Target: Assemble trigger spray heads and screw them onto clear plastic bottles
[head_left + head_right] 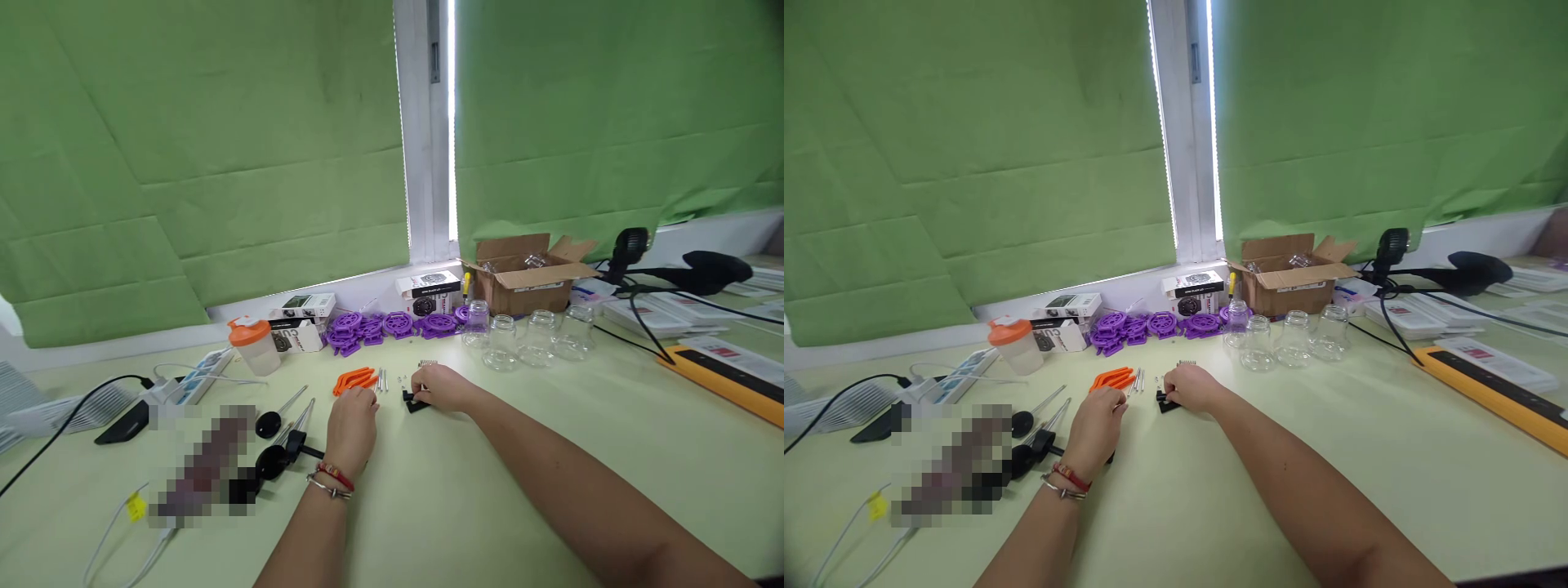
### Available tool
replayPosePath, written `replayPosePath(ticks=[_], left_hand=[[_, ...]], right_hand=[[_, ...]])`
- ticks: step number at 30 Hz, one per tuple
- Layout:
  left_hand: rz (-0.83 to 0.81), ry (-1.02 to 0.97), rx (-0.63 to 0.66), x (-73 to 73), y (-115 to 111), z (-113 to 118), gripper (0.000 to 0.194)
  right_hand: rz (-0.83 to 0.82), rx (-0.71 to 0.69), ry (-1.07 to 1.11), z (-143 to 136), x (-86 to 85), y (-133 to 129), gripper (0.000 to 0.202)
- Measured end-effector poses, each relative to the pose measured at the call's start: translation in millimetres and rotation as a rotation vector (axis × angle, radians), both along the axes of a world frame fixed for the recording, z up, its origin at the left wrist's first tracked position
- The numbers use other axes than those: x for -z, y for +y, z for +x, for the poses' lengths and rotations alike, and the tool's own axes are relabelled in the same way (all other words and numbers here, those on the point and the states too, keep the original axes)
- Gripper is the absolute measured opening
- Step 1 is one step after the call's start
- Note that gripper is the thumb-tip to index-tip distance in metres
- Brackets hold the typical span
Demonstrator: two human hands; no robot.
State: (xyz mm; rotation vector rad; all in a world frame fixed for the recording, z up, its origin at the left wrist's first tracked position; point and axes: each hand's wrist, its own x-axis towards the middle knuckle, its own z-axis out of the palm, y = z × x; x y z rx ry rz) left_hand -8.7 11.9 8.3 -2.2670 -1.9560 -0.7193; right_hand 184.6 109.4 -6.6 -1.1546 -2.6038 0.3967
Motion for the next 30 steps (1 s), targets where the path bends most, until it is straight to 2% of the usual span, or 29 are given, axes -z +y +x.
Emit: replayPosePath(ticks=[4, 8, 11, 14, 16, 18, 22, 26, 30], left_hand=[[0.008, -0.035, 0.014, 0.5, 0, -1, 0.017], [0.015, -0.138, 0.023, 2.4, 0, 0, 0.013], [-0.021, -0.372, 0.011, 7.6, 0, 4, 0.01], [-0.086, -0.719, 0.043, 12.1, 1, 9, 0.033], [-0.13, -0.929, 0.103, 12.1, 1, 14, 0.049], [-0.176, -1.037, 0.171, 9.6, -1, 17, 0.048], [-0.202, -1.047, 0.254, 2.9, -4, 20, 0.022], [-0.224, -1.015, 0.273, 2.9, -6, 20, 0.019], [-0.259, -0.912, 0.273, 9.3, -5, 21, 0.017]], right_hand=[[0.014, 0.008, 0.019, -1, 4.5, 4, 0.009], [-0.036, 0.032, 0.209, 1, 9.8, 7, 0.006], [-0.235, 0.07, 0.479, 1, 9.3, 3, 0.007], [-0.553, 0.009, 0.804, -4, 4.5, -9, 0.018], [-0.704, -0.068, 0.948, -9, 0.6, -18, 0.025], [-0.785, -0.138, 0.999, -13, -2.4, -26, 0.027], [-0.823, -0.18, 0.995, -17, -5.0, -33, 0.027], [-0.769, -0.156, 0.929, -13, -7.9, -30, 0.027], [-0.696, -0.16, 0.924, -10, -10.5, -28, 0.025]])
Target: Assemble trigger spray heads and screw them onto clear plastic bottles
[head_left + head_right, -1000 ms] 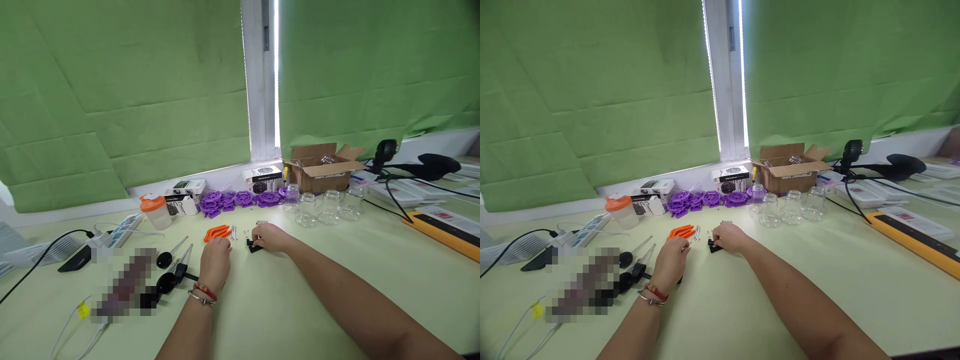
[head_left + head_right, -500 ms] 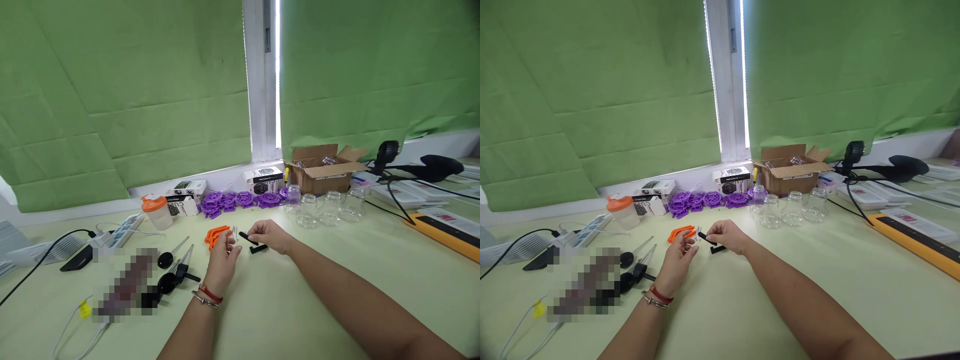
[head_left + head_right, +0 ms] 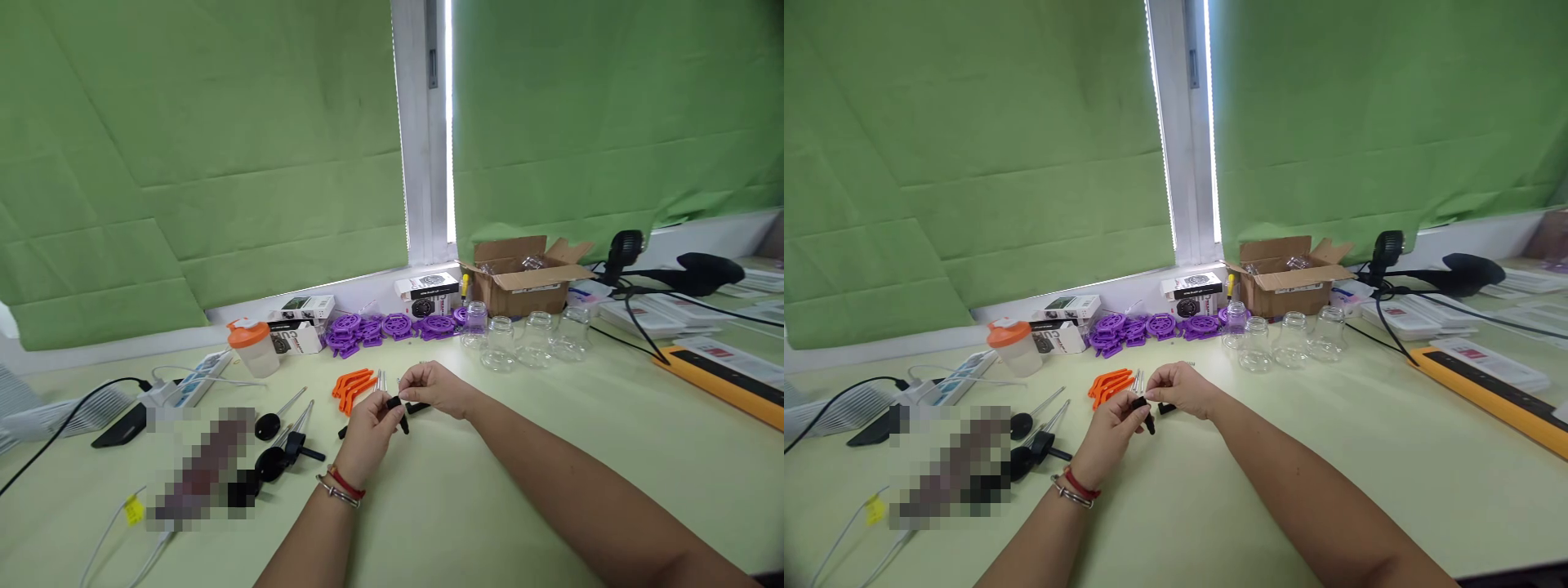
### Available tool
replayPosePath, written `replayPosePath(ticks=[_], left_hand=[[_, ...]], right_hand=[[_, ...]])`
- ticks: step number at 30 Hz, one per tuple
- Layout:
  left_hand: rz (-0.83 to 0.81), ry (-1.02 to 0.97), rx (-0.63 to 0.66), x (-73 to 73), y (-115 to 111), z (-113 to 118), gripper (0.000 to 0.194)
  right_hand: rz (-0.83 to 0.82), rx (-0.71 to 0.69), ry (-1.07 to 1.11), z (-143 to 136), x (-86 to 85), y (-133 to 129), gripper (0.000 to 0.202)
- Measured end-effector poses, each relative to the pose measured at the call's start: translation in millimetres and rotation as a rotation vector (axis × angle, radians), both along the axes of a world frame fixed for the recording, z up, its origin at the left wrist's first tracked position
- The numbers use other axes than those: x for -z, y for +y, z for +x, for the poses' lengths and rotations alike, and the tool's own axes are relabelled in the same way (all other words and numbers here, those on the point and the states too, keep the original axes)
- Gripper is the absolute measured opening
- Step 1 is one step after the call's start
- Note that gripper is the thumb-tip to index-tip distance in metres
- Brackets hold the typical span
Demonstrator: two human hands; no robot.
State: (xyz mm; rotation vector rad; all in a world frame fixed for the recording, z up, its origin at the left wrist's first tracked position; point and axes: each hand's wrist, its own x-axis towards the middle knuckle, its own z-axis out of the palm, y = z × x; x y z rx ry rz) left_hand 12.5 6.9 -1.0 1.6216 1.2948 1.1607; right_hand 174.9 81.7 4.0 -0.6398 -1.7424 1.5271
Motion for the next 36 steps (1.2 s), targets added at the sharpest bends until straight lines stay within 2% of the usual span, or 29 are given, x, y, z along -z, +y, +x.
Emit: replayPosePath(ticks=[4, 10, 22, 24, 26, 29, 32, 36], left_hand=[[0.02, 0.07, 0.035, 5.1, 1, 2, 0.015], [0.009, 0.066, 0.061, 4.4, 0, 3, 0.019], [-0.04, 0.109, 0.066, 2.3, -2, 3, 0.021], [-0.048, 0.116, 0.069, 2.5, -2, 3, 0.02], [-0.053, 0.114, 0.07, 3.4, -2, 3, 0.021], [-0.058, 0.096, 0.075, 4.8, -2, 3, 0.022], [-0.047, 0.086, 0.071, 5.0, -2, 3, 0.022], [-0.04, 0.067, 0.08, 5.6, -2, 3, 0.022]], right_hand=[[-0.023, -0.068, 0.004, 0, 0.7, -1, 0.024], [0.036, -0.137, -0.062, 3, 3.1, 1, 0.023], [-0.028, -0.119, -0.064, 10, 3.8, 7, 0.027], [-0.01, -0.055, -0.044, 14, 2.7, 11, 0.027], [0.028, 0.084, -0.024, 19, 4.4, 20, 0.027], [0.061, 0.407, -0.025, 31, 14.6, 39, 0.026], [0.099, 0.667, -0.185, 45, 30.4, 57, 0.024], [0.146, 0.711, -0.294, 56, 45.7, 66, 0.02]])
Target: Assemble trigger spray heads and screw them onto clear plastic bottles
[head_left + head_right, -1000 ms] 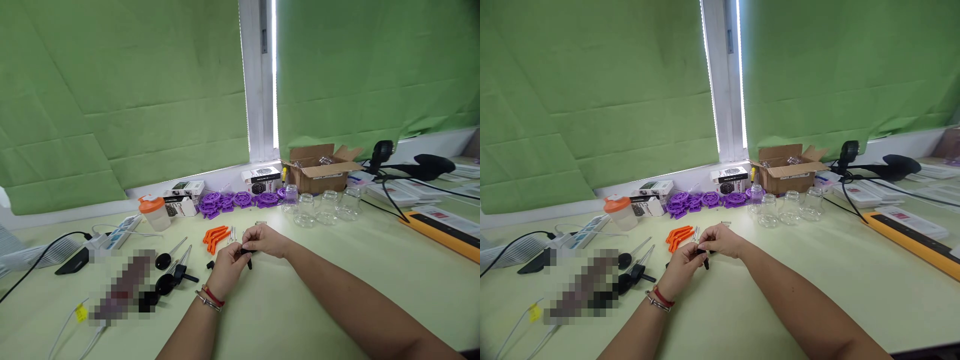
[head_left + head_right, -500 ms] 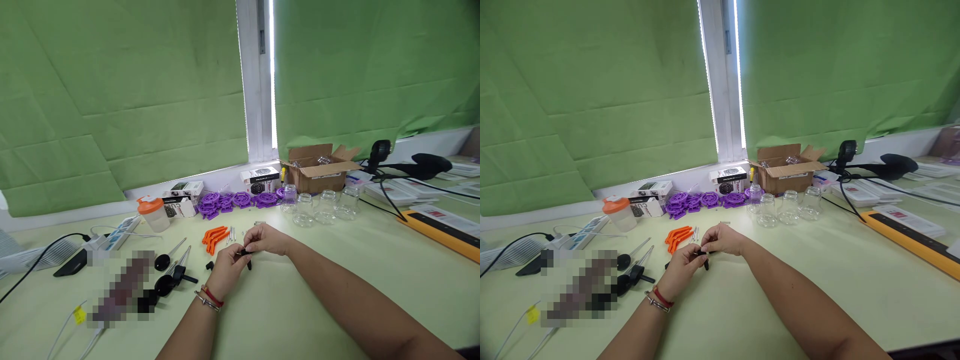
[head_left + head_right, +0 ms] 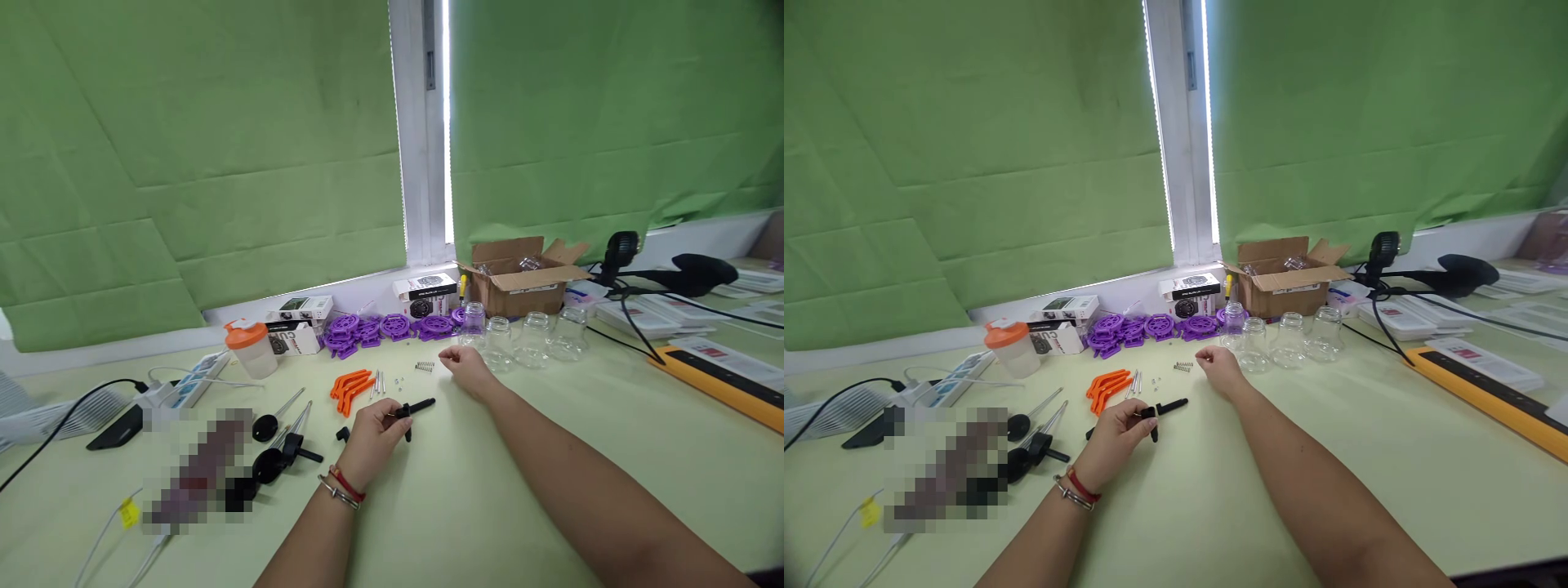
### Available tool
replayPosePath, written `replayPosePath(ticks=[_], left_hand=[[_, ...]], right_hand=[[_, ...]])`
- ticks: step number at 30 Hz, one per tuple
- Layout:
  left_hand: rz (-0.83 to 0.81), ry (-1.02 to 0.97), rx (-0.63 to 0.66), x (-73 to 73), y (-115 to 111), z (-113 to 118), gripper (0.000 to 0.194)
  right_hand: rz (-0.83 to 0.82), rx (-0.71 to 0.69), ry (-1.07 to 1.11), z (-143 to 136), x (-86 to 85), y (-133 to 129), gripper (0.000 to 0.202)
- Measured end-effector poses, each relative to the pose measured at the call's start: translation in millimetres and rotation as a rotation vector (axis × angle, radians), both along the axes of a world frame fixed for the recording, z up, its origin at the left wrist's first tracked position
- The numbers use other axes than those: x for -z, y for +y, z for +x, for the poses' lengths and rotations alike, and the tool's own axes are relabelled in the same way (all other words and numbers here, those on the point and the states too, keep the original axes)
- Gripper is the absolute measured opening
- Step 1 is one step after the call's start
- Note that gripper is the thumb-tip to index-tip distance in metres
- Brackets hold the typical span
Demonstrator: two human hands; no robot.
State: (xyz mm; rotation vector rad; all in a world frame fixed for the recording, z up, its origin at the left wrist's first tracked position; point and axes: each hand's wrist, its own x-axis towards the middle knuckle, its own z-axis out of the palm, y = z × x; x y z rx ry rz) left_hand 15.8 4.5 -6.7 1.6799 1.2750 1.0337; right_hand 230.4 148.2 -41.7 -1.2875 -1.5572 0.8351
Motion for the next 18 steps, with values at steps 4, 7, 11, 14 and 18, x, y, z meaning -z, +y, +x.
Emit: replayPosePath(ticks=[4, 7, 11, 14, 18], left_hand=[[0.022, -0.019, 0.003, 1.7, 1, 0, 0.021], [0.012, -0.04, -0.002, 0.9, 1, 1, 0.021], [-0.01, -0.03, -0.005, -1.1, 0, 1, 0.021], [-0.009, -0.001, -0.011, -0.5, 1, 1, 0.02], [-0.002, 0.047, -0.015, 1.4, 1, 0, 0.018]], right_hand=[[0.104, -0.081, -0.276, -9, 0.4, -7, 0.02], [0.202, -0.142, -0.617, -20, -5.1, -15, 0.023], [0.189, -0.126, -0.735, -26, -10.8, -20, 0.021], [0.169, -0.114, -0.751, -26, -12.0, -22, 0.02], [0.163, -0.125, -0.77, -26, -12.6, -25, 0.031]])
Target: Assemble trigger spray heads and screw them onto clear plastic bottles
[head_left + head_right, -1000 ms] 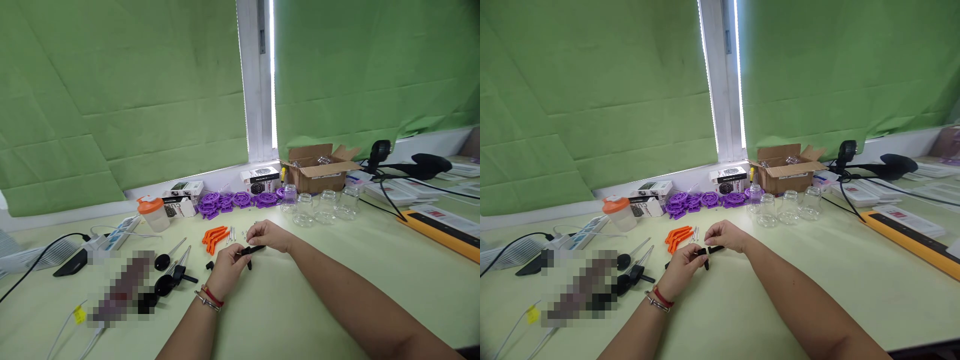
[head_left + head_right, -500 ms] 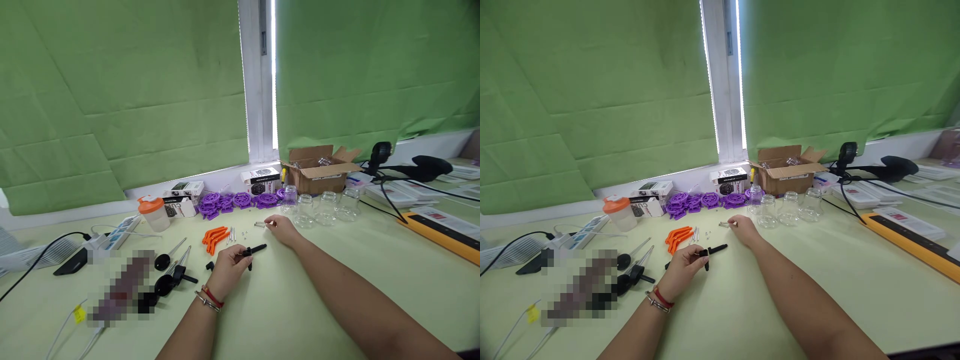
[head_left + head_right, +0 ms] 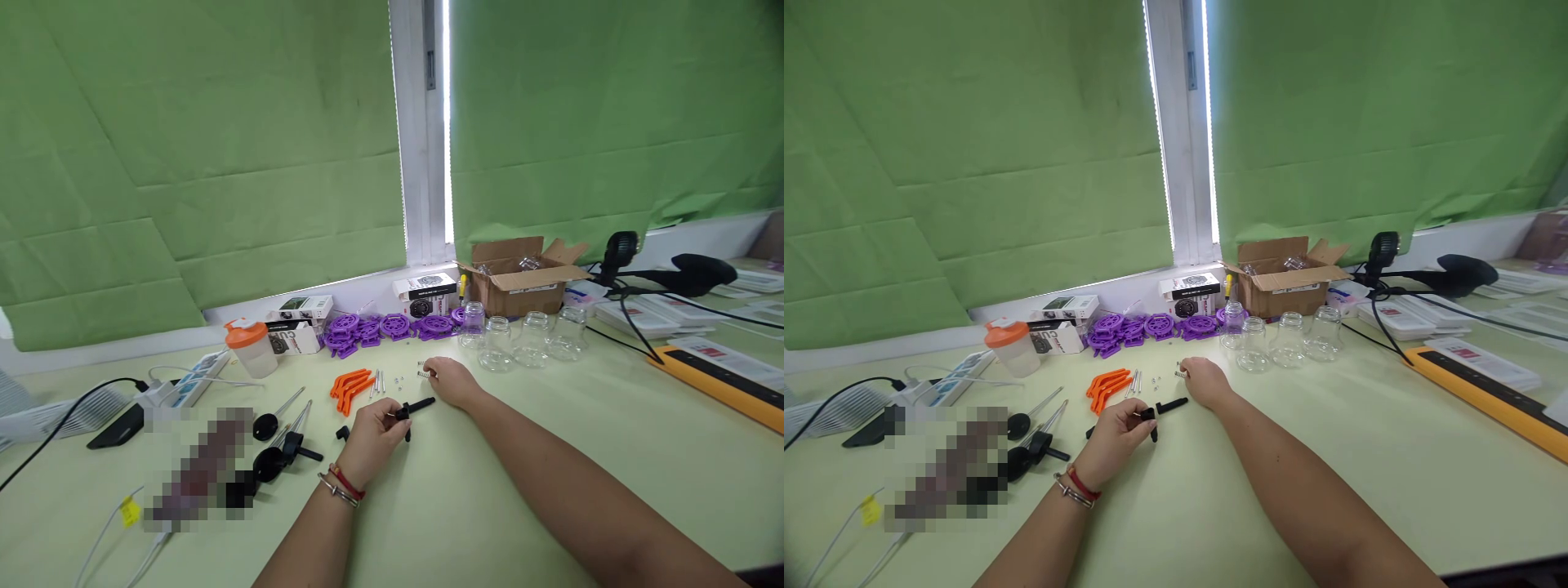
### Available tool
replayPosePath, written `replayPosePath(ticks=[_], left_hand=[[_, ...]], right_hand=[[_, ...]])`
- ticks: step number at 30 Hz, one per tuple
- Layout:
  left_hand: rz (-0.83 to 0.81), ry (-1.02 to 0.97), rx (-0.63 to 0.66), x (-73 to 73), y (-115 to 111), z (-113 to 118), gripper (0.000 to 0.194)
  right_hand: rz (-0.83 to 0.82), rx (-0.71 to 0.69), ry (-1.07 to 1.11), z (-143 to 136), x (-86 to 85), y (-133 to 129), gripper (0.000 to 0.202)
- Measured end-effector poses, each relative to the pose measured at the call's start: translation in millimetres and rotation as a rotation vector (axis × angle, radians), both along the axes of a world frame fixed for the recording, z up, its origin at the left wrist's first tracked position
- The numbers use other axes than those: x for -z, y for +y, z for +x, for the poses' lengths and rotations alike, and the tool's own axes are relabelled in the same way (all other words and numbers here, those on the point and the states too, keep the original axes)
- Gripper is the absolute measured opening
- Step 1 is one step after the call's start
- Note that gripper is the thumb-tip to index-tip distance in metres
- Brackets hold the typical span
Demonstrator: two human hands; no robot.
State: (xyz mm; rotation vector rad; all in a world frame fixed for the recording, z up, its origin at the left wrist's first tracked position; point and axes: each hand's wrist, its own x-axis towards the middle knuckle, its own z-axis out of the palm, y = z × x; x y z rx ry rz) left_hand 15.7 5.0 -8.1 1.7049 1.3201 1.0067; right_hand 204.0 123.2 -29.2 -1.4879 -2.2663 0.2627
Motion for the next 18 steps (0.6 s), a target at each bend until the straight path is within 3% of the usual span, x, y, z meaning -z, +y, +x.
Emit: replayPosePath(ticks=[4, 9, 18], left_hand=[[-0.009, 0.011, -0.002, -0.2, -0.5, 0.2, 0.017], [-0.026, 0.009, 0.012, -3.4, -1.0, 1.7, 0.017], [-0.012, -0.004, 0.023, 0.4, 0.5, 0.4, 0.015]], right_hand=[[-0.016, -0.05, -0.078, -0.9, -1.8, -2.4, 0.044], [-0.056, -0.079, -0.109, 0.9, 0.9, 1.0, 0.046], [-0.027, -0.165, 0.358, -1.8, 2.6, 0.3, 0.035]])
